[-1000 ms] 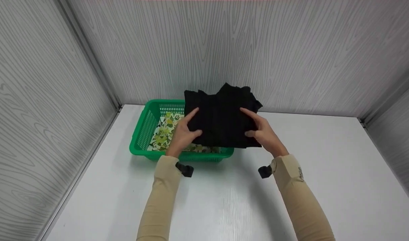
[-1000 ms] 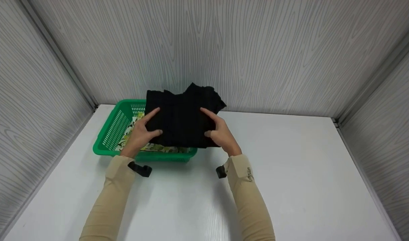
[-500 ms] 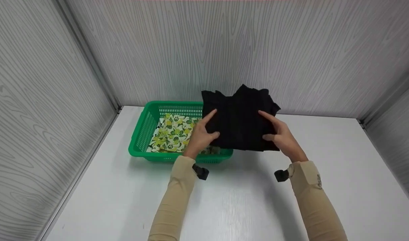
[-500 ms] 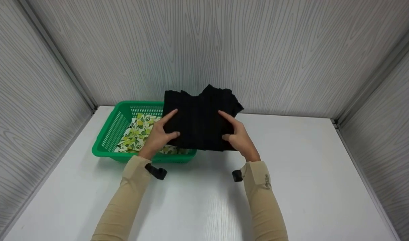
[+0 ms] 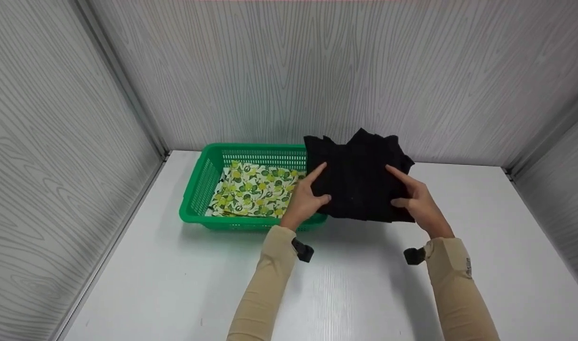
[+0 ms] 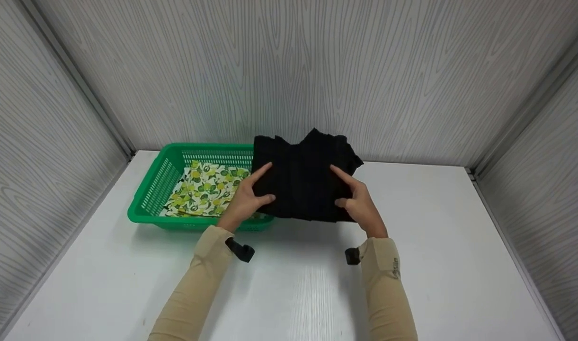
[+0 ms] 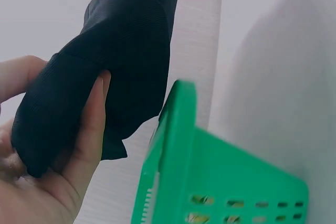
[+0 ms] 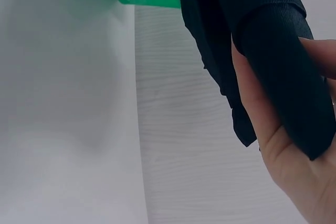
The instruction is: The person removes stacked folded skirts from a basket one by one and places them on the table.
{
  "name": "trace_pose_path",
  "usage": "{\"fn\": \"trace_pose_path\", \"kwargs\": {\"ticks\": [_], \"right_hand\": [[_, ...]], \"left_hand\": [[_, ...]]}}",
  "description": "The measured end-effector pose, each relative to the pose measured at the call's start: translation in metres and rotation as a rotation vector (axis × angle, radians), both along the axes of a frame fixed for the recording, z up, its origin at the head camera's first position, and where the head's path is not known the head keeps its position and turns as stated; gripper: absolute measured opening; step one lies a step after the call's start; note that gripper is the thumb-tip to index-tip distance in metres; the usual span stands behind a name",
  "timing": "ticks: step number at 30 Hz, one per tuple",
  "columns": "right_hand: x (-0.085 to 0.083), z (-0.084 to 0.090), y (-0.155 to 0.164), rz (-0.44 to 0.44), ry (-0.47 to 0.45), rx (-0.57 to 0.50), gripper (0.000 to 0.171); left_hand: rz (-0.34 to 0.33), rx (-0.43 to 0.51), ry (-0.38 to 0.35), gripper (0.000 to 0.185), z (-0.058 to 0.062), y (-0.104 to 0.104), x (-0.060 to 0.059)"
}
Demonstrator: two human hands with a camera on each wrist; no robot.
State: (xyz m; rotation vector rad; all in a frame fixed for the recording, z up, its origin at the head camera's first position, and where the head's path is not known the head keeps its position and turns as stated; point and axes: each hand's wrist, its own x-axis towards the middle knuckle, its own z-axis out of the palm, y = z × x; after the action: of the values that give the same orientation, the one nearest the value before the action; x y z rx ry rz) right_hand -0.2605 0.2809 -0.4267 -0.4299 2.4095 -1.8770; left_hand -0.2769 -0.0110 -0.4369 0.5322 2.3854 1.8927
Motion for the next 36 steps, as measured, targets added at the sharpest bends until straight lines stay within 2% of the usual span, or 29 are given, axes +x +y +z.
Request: {"fn": "trace_pose_path", "kwargs": {"ticks": [5, 11, 14, 18, 21, 26, 30, 32, 33, 34, 36], "right_hand": [[0.003, -0.009, 0.015, -0.020, -0.025, 0.005, 0.085], [0.005, -0.018, 0.031, -0.053, -0.067, 0.031, 0.085], [0.006, -0.023, 0.038, -0.067, -0.087, 0.046, 0.085], [0.006, -0.031, 0.045, -0.084, -0.107, 0.065, 0.086], [0.006, -0.040, 0.050, -0.088, -0.126, 0.083, 0.088], [0.004, -0.057, 0.054, -0.086, -0.166, 0.117, 0.088], [0.003, -0.069, 0.056, -0.080, -0.202, 0.154, 0.088], [0.003, -0.072, 0.055, -0.080, -0.215, 0.207, 0.085], [0.003, -0.072, 0.053, -0.086, -0.213, 0.271, 0.083], [0.005, -0.072, 0.052, -0.090, -0.201, 0.350, 0.080], [0.012, -0.071, 0.046, -0.120, -0.119, 0.558, 0.072]], "left_hand": [[-0.010, -0.030, -0.020, 0.080, -0.007, 0.016, 0.001], [-0.014, -0.127, 0.019, 0.080, -0.012, 0.035, 0.004], [0.003, -0.214, 0.074, 0.078, -0.015, 0.047, 0.006], [0.020, -0.384, 0.159, 0.074, -0.019, 0.064, 0.011], [0.014, -0.473, 0.187, 0.072, -0.024, 0.074, 0.014], [-0.004, -0.522, 0.142, 0.070, -0.034, 0.086, 0.016], [-0.019, -0.550, 0.099, 0.069, -0.048, 0.087, 0.018], [0.012, -0.587, 0.115, 0.068, -0.057, 0.086, 0.019], [0.040, -0.620, 0.139, 0.068, -0.061, 0.085, 0.021], [0.073, -0.665, 0.175, 0.068, -0.065, 0.085, 0.022], [0.147, -0.782, 0.275, 0.066, -0.072, 0.084, 0.027]]}}
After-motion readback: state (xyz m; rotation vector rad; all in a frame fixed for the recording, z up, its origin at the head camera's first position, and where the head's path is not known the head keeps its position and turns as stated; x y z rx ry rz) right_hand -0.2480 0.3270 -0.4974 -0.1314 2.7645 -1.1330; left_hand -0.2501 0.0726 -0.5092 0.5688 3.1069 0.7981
